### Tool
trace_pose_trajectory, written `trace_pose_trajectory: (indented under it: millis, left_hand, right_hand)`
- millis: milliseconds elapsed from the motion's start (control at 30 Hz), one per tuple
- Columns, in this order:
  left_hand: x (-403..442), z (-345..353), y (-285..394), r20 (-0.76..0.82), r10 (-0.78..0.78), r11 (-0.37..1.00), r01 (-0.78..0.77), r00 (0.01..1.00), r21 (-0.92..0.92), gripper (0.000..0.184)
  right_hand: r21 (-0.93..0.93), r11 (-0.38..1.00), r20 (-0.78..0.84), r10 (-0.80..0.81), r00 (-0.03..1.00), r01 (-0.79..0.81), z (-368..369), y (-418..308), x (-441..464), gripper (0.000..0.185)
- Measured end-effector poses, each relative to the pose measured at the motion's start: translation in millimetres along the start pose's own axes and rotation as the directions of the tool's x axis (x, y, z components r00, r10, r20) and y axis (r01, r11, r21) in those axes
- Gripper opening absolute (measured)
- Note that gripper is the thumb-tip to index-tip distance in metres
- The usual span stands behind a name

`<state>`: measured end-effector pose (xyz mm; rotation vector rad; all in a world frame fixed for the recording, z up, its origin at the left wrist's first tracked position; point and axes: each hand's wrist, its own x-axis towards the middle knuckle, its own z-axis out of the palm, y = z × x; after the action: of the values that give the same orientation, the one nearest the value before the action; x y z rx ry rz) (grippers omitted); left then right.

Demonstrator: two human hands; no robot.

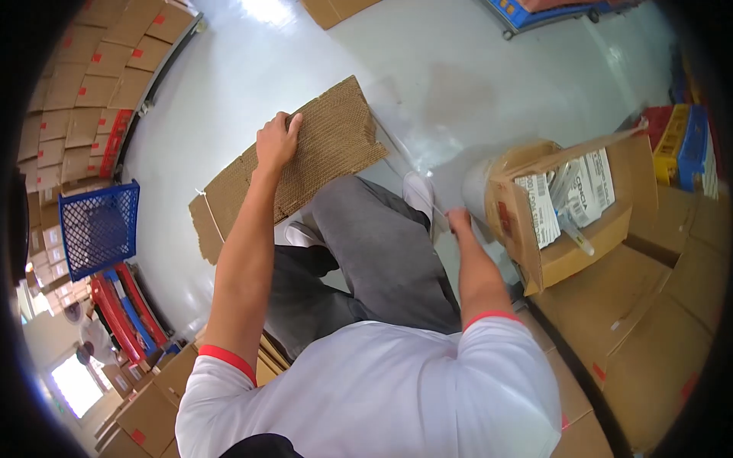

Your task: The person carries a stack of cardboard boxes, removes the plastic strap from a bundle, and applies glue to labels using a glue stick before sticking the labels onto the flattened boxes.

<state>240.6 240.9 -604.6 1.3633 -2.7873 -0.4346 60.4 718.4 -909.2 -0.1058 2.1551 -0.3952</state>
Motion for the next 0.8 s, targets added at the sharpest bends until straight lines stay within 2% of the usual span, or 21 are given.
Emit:
trace_pose_trajectory:
  millis: [33, 67, 133, 200, 267, 300, 367, 400, 467, 500, 533, 600, 633, 700, 767, 800]
  left_hand:
    - [-3.0, 4.9, -3.0, -0.021, 0.012, 1.0, -0.012, 1.0, 0.018, 0.059]
    - [-6.2, 11.3, -4.3, -0.044, 0.016, 0.999, -0.015, 0.999, 0.031, 0.06]
    - [-12.9, 33.2, -7.6, -0.106, 0.029, 0.999, -0.024, 0.994, 0.047, 0.062]
    - [-9.1, 33.5, -1.2, -0.178, 0.052, 0.997, -0.041, 0.983, 0.067, 0.065]
    - [-2.3, 20.2, 12.8, 0.013, -0.006, 0.997, 0.005, 1.0, 0.072, 0.076]
    - [0.7, 14.9, 21.8, 0.015, -0.001, 0.997, 0.0, 1.0, 0.077, 0.076]
    - [25.1, 0.9, 53.8, -0.121, 0.187, 0.982, -0.183, 0.975, 0.04, 0.08]
    - [39.2, -7.6, 74.4, -0.125, 0.202, 0.979, -0.198, 0.971, 0.04, 0.08]
    - [64.2, -12.7, 114.5, 0.019, 0.224, 0.972, -0.222, 0.974, -0.071, 0.079]
    - [77.9, 8.0, 121.0, -0.014, 0.262, 0.964, -0.262, 0.965, -0.043, 0.056]
    - [84.7, 27.5, 122.0, -0.006, 0.27, 0.962, -0.27, 0.963, -0.042, 0.056]
    - [96.5, 55.2, 130.6, 0.162, 0.191, 0.964, -0.216, 0.968, 0.155, 0.032]
    - [91.8, 57.0, 134.1, 0.086, 0.216, 0.963, -0.227, 0.973, 0.146, 0.026]
    - [86.4, 51.0, 127.0, 0.073, 0.253, 0.958, -0.26, 0.965, 0.121, 0.023]
    - [72.4, 41.5, 117.4, -0.037, 0.314, 0.946, -0.309, 0.949, 0.1, 0.02]
    - [65.6, 39.4, 112.0, -0.023, 0.304, 0.947, -0.3, 0.952, 0.113, 0.02]
  right_hand:
    - [0.269, 0.963, 0.059, 0.008, 0.998, -0.024, -15.2, -17.6, -11.0, 0.027]
    - [0.459, 0.888, 0.103, -0.023, 0.994, -0.027, -27.0, -39.6, -23.8, 0.026]
    - [0.641, 0.768, 0.134, -0.123, 0.983, 0.009, -47.6, -99.1, -60.8, 0.031]
    - [0.808, 0.59, 0.171, -0.242, 0.955, 0.005, -45.5, -149.1, -67.0, 0.042]
    - [0.883, 0.446, 0.021, -0.346, 0.938, 0.145, -37.7, -196.4, -69.3, 0.049]
    - [0.886, 0.441, 0.02, -0.344, 0.939, 0.142, -35.3, -209.9, -76.4, 0.049]
    - [0.887, 0.41, -0.027, -0.415, 0.909, 0.213, -44.0, -237.6, -84.9, 0.058]
    - [0.889, 0.4, -0.042, -0.412, 0.91, 0.222, -48.6, -239.3, -87.1, 0.058]
    - [0.824, 0.507, -0.012, -0.431, 0.902, 0.253, -52.4, -224.8, -95.1, 0.064]
    - [0.844, 0.495, -0.016, -0.366, 0.931, 0.209, -50.3, -209.6, -90.6, 0.065]
    - [0.847, 0.49, -0.018, -0.357, 0.934, 0.203, -46.2, -188.0, -84.0, 0.065]
    - [0.852, 0.523, 0.063, -0.158, 0.985, 0.03, -42.7, -139.6, -66.1, 0.061]
    - [0.852, 0.523, 0.066, -0.096, 0.993, -0.006, -40.7, -114.8, -58.7, 0.061]
    - [0.855, 0.515, 0.09, -0.025, 0.996, -0.064, -32.2, -73.0, -45.9, 0.06]
    - [0.581, 0.807, 0.076, 0.076, 0.994, -0.106, -20.2, -42.7, -36.3, 0.063]
    - [0.58, 0.806, 0.097, 0.076, 0.992, -0.119, -15.4, -32.5, -39.1, 0.063]
